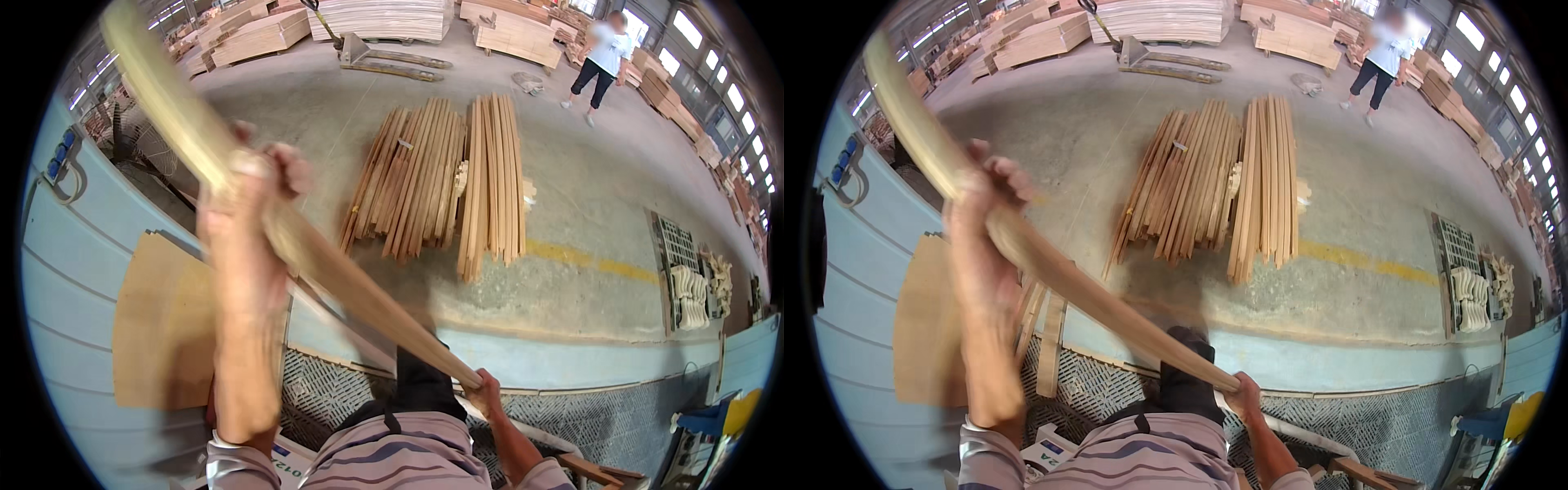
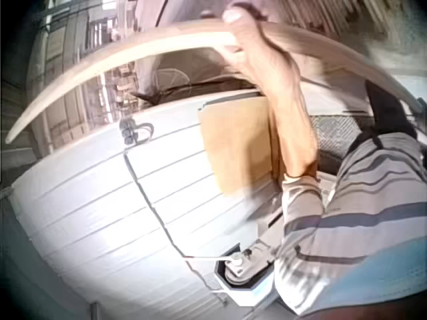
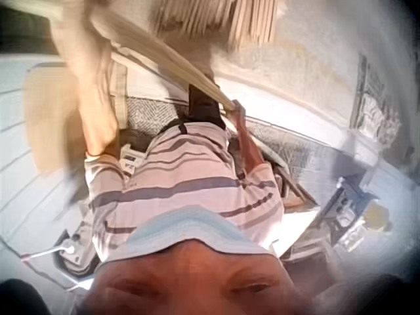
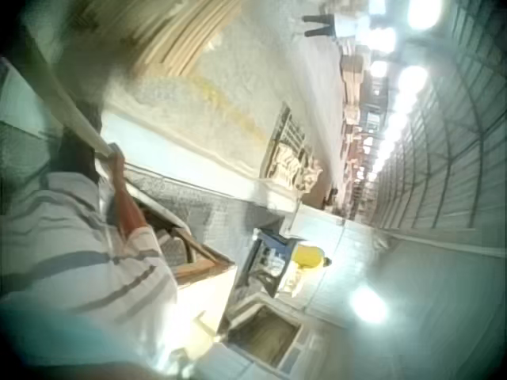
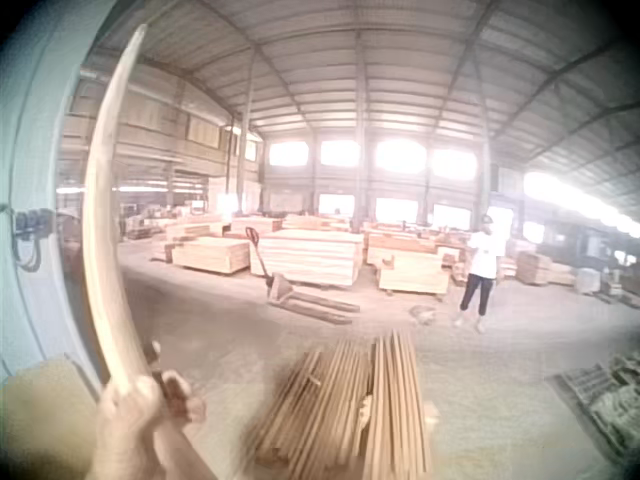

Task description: The person picks up long, curved wooden pieces from a stack on the floor and feeds them through a stationary belt sander. They guide the wood with both hands to smooth the surface, then place the finished pieces back onto the stack. This process is repeated for multiple pieces in a workshop environment.

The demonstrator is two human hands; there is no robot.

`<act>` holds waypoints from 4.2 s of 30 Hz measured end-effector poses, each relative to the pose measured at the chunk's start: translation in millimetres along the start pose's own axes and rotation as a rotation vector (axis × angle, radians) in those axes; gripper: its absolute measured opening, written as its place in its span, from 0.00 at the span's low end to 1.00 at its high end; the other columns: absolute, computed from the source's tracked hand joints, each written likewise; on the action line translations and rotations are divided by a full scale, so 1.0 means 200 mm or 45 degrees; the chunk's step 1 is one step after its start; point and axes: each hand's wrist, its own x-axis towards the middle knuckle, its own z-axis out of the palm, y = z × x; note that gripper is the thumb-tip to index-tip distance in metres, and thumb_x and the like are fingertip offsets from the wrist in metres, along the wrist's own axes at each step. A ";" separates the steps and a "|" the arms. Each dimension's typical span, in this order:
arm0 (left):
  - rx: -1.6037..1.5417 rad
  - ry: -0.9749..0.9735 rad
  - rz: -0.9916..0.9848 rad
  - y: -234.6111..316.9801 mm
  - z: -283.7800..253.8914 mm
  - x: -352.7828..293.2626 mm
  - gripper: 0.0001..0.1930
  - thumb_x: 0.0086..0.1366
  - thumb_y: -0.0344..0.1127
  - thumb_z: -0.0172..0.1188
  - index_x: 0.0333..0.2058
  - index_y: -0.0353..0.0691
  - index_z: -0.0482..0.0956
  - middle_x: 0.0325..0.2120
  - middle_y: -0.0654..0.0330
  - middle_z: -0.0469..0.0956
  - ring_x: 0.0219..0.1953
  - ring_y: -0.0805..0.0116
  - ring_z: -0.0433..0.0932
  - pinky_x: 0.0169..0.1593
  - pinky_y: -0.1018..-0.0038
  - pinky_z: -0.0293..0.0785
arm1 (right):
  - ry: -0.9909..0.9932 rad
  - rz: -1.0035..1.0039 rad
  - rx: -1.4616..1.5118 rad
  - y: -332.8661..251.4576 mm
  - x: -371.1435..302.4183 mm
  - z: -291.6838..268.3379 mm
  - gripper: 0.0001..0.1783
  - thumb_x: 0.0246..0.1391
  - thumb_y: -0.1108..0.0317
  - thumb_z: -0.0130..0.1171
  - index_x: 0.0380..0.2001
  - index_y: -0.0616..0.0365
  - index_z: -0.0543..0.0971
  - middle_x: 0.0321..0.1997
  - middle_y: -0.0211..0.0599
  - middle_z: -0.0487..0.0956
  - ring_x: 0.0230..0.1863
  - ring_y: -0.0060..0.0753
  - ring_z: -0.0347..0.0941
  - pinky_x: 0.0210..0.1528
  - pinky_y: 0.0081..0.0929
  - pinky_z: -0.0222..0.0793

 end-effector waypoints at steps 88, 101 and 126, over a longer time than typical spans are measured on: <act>1.562 -0.446 -1.556 -5.02 -3.03 0.28 0.25 0.48 0.36 0.66 0.47 0.38 0.73 0.40 0.47 0.76 0.43 0.50 0.76 0.47 0.63 0.72 | -0.707 0.722 0.010 0.03 2.78 2.23 0.16 0.56 0.63 0.60 0.45 0.59 0.76 0.38 0.46 0.81 0.40 0.35 0.79 0.42 0.28 0.74; 1.620 -0.311 -1.595 -4.79 -2.92 0.45 0.25 0.49 0.40 0.59 0.46 0.37 0.72 0.38 0.45 0.78 0.44 0.47 0.76 0.48 0.62 0.72 | -0.686 0.673 -0.010 -0.05 2.82 2.15 0.14 0.57 0.64 0.58 0.44 0.59 0.77 0.37 0.45 0.80 0.39 0.37 0.78 0.41 0.29 0.72; 1.526 -0.450 -1.395 -3.25 -2.21 1.07 0.10 0.51 0.34 0.51 0.20 0.32 0.75 0.18 0.48 0.75 0.20 0.59 0.69 0.28 0.59 0.66 | -0.210 0.439 0.137 -0.91 2.74 1.37 0.15 0.56 0.58 0.57 0.41 0.56 0.77 0.36 0.50 0.79 0.38 0.52 0.77 0.38 0.39 0.71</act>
